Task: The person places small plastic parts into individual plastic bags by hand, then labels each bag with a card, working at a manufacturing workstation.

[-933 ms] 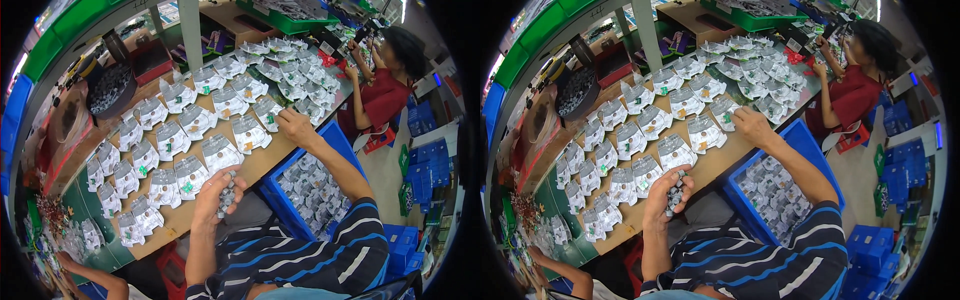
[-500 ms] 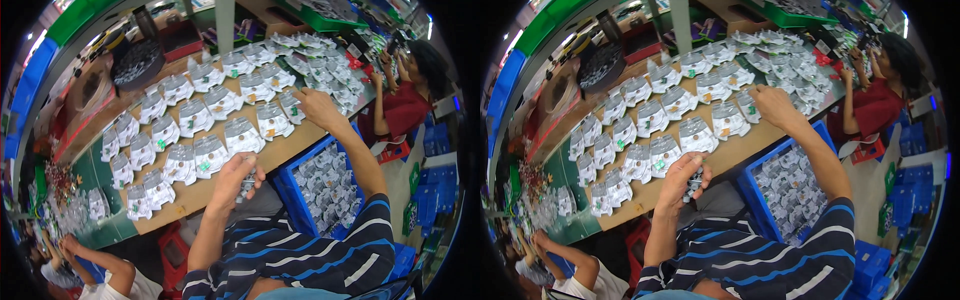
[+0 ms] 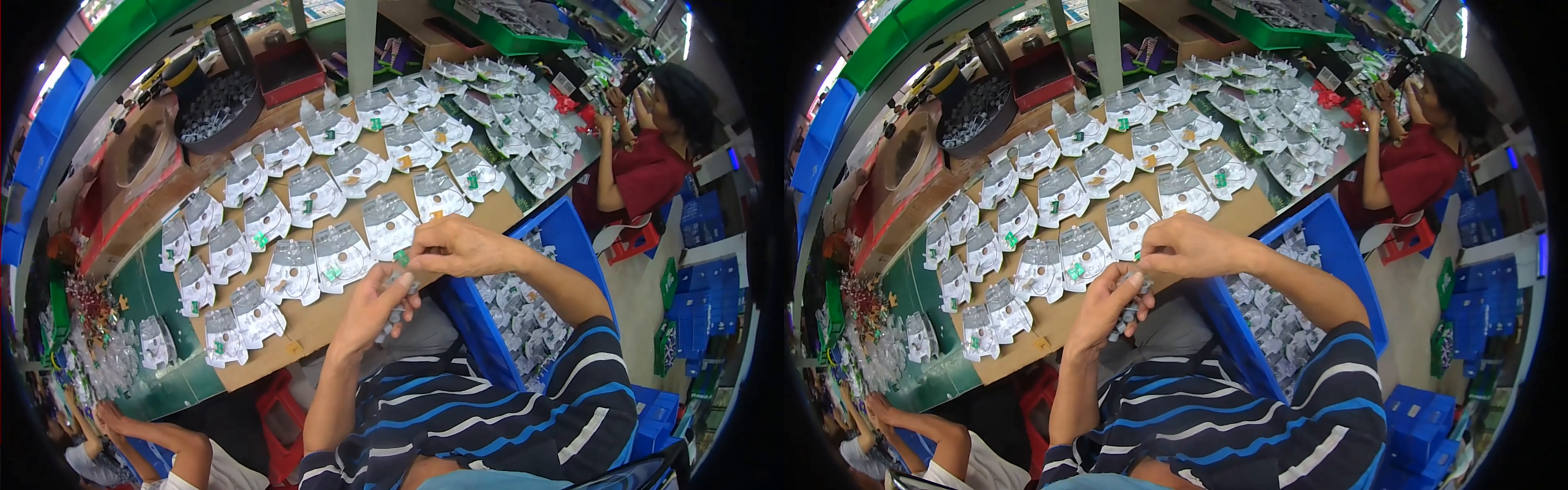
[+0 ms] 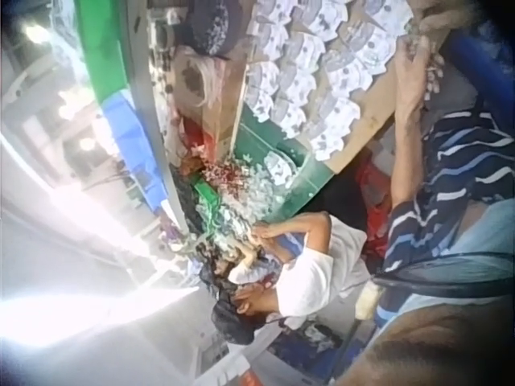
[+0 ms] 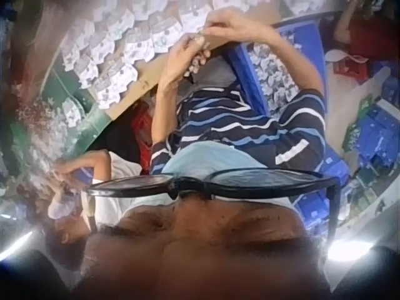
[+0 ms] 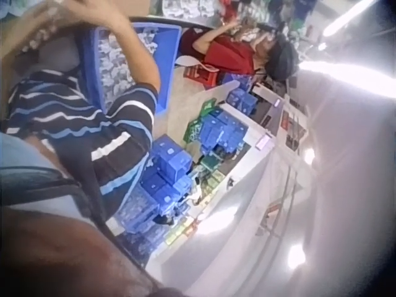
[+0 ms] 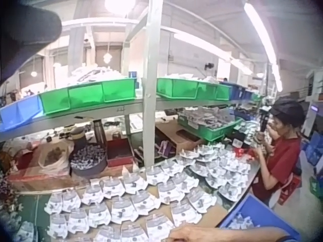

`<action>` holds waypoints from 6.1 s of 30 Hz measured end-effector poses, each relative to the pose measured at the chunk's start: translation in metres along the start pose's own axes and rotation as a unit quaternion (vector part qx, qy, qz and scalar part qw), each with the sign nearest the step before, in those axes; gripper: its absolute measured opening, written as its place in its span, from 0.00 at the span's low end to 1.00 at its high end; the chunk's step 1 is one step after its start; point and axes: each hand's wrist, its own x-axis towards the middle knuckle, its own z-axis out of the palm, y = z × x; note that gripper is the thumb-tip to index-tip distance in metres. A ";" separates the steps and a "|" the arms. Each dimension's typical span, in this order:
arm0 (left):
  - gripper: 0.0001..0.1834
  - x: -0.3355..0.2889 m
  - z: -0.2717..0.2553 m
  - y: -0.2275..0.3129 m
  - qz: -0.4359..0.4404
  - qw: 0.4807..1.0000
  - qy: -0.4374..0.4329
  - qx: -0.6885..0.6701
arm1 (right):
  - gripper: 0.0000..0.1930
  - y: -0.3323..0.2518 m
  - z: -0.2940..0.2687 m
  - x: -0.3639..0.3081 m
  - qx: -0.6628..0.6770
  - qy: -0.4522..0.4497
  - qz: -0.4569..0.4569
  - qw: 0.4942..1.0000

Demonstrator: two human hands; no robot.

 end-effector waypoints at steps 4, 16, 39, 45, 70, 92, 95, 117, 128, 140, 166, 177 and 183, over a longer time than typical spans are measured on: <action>0.16 0.000 -0.010 -0.007 -0.003 0.996 -0.029 -0.089 | 0.07 0.018 -0.005 -0.018 0.008 0.200 0.064 0.978; 0.19 0.006 -0.005 -0.009 -0.011 0.987 -0.048 -0.155 | 0.09 0.081 0.002 -0.004 -0.256 0.338 0.133 0.896; 0.20 0.013 -0.004 -0.013 0.029 0.978 0.022 -0.204 | 0.08 -0.027 0.032 0.007 -0.185 0.151 -0.142 0.961; 0.18 0.020 -0.014 -0.007 -0.047 0.904 0.001 -0.425 | 0.04 0.004 0.004 0.030 -0.216 0.242 -0.135 0.936; 0.31 0.004 0.000 0.015 0.063 0.992 0.066 -0.088 | 0.13 0.042 -0.036 0.076 -0.257 0.289 0.083 0.918; 0.20 0.016 -0.036 0.020 0.021 0.929 0.028 -0.369 | 0.08 0.128 -0.081 0.167 -0.323 0.384 -0.020 0.865; 0.23 0.014 -0.046 0.021 0.048 0.936 -0.005 -0.349 | 0.08 0.146 -0.076 0.176 -0.353 0.320 -0.005 0.879; 0.25 -0.002 -0.028 0.023 0.067 0.991 0.119 -0.018 | 0.12 -0.026 0.008 0.100 0.065 -0.120 -0.022 0.990; 0.16 -0.024 -0.025 0.016 0.082 0.993 0.080 0.036 | 0.09 -0.033 0.014 0.082 0.032 -0.106 -0.084 0.990; 0.18 -0.008 -0.045 0.010 0.053 0.993 -0.022 -0.104 | 0.07 0.053 -0.034 0.178 -0.289 0.348 -0.184 0.872; 0.16 -0.021 -0.055 -0.004 0.032 0.983 -0.062 -0.168 | 0.08 0.087 -0.031 0.219 -0.375 0.266 -0.048 0.887; 0.17 -0.024 -0.060 -0.008 0.022 0.981 -0.054 -0.183 | 0.05 0.105 -0.020 0.231 -0.515 0.213 -0.225 0.799; 0.17 -0.023 -0.065 -0.009 0.019 0.983 -0.068 -0.172 | 0.03 0.100 -0.022 0.227 -0.487 0.189 -0.256 0.813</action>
